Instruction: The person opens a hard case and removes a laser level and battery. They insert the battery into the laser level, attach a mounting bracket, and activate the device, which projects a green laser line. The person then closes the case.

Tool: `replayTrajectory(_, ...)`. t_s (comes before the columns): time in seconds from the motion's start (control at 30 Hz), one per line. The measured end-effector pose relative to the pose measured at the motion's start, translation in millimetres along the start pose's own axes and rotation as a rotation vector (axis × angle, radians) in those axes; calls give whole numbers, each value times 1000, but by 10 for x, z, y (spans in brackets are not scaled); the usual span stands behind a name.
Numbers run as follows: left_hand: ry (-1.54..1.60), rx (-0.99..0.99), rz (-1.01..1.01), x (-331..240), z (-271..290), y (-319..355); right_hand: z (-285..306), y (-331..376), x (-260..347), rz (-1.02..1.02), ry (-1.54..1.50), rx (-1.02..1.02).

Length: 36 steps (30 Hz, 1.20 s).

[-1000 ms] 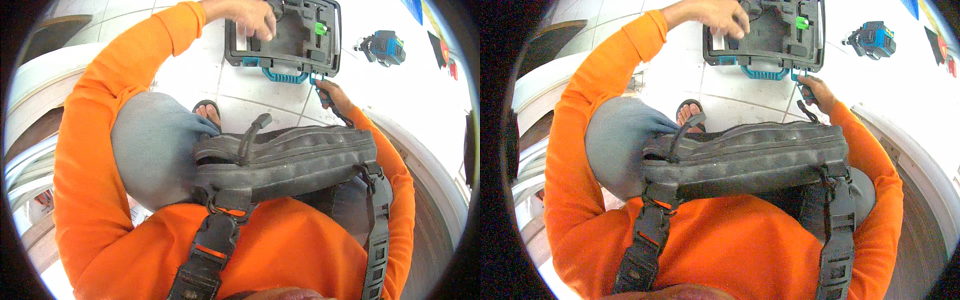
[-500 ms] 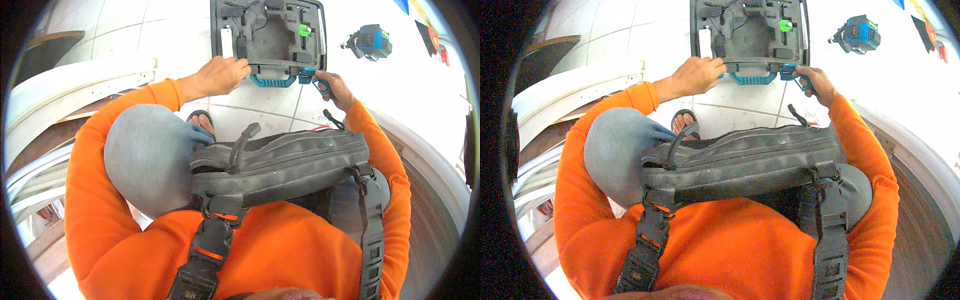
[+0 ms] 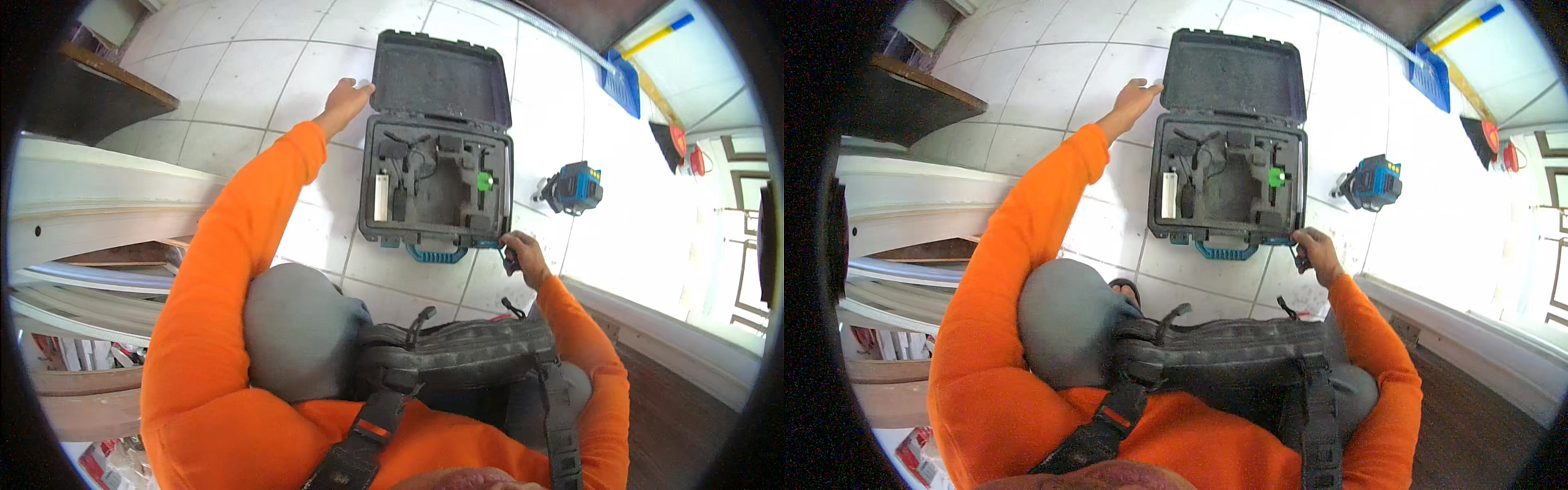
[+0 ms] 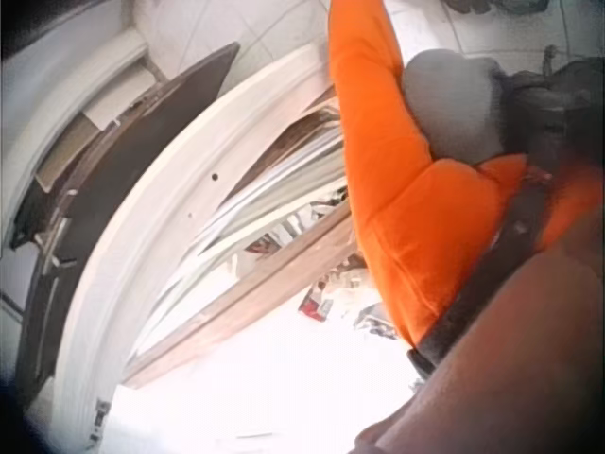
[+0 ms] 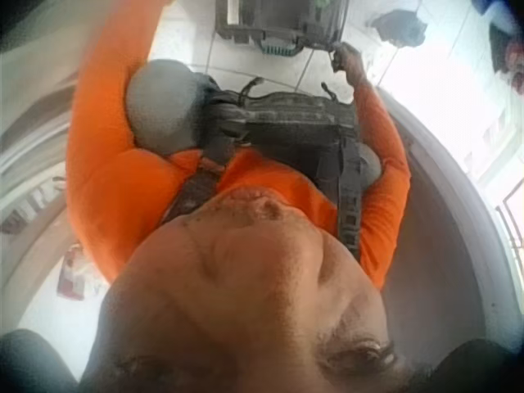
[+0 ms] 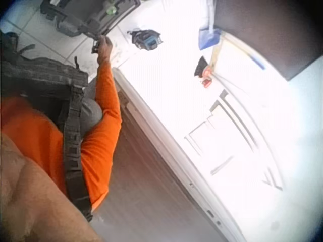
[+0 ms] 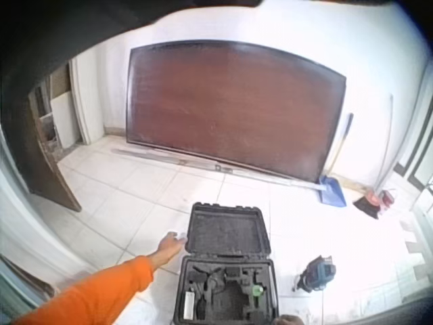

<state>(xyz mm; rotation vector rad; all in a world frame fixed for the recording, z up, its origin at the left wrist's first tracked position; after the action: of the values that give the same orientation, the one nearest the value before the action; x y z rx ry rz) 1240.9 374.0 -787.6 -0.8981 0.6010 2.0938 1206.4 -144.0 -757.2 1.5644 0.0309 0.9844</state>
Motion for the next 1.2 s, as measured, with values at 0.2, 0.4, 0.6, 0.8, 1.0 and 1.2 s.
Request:
replayTrajectory(0.2,326,263,153,214,-239,-595,-12,143,51,2,-36,-9)
replayTrajectory(0.4,640,31,-12,-354,-297,-190,366,27,-286,227,-34,-193)
replayTrajectory(0.6,595,-38,-212,-175,-93,139,418,-204,-85,269,-63,-228)
replayTrajectory(0.8,433,-97,-320,-69,-55,506,404,-346,-47,319,-16,-169)
replayTrajectory(1.0,848,3,-600,-42,-76,716,420,-365,-147,283,17,-195)
replayTrajectory(1.2,59,-170,-522,-85,-114,425,528,-316,-251,250,49,-232)
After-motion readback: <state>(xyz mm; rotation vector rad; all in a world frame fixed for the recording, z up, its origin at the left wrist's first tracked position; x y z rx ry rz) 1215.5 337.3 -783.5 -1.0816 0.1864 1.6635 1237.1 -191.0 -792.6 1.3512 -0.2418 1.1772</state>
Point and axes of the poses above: each hand's wrist, its own y-axis away from the middle knuckle, its own z-axis out of the back of the hand, x = y × z, the point moved 2 cm from there along -y, towards the middle knuckle, and after that the axes turned 7 degrees about -z, right-handed, at the moved point
